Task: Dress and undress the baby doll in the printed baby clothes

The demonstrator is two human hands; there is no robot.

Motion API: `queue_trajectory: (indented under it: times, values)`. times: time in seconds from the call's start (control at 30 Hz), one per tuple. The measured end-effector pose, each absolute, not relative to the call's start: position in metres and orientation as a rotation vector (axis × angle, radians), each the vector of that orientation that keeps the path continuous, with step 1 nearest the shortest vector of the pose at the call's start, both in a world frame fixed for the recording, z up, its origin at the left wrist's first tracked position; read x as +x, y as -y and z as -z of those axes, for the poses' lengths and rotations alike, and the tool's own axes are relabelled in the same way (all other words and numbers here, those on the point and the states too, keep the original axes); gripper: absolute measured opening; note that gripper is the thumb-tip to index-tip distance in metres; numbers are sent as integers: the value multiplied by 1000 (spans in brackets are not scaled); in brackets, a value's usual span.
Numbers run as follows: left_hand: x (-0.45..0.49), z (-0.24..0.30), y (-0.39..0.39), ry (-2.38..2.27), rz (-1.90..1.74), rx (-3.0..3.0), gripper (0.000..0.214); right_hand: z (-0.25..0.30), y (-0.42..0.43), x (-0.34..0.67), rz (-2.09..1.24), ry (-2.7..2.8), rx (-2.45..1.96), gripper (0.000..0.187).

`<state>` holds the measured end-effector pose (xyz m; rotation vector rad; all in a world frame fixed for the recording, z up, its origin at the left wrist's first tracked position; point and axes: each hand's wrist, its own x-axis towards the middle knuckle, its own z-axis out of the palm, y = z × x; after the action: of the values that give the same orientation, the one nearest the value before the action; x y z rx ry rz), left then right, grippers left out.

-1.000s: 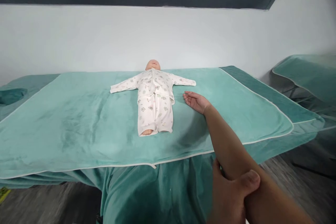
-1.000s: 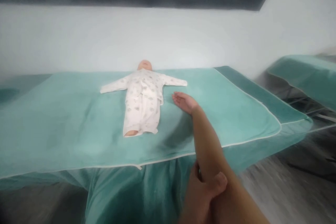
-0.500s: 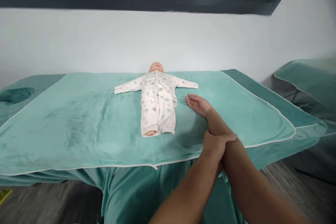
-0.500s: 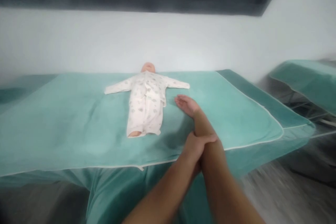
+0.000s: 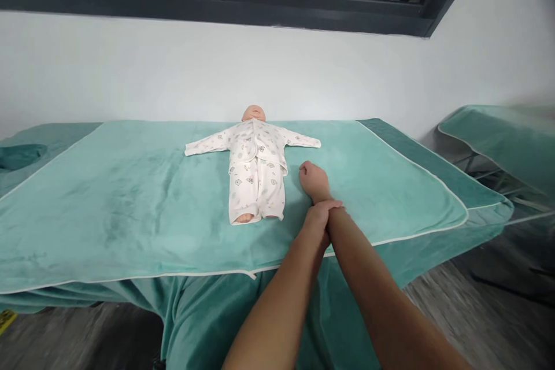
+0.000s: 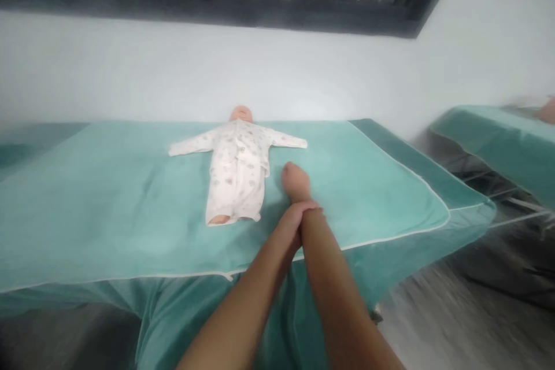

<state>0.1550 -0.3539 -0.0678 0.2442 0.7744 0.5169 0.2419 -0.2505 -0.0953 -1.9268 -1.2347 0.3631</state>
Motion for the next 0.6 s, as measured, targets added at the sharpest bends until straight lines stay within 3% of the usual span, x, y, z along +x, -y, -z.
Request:
queue_trajectory:
  times: [0.17,0.6]
  values:
    - [152,63,343,-715,-544,142,7,89,260,224,-148,1454,-2188,21]
    - [154,83,362,-787,-606,242,12,87,280,214,110,1651,-2353,26]
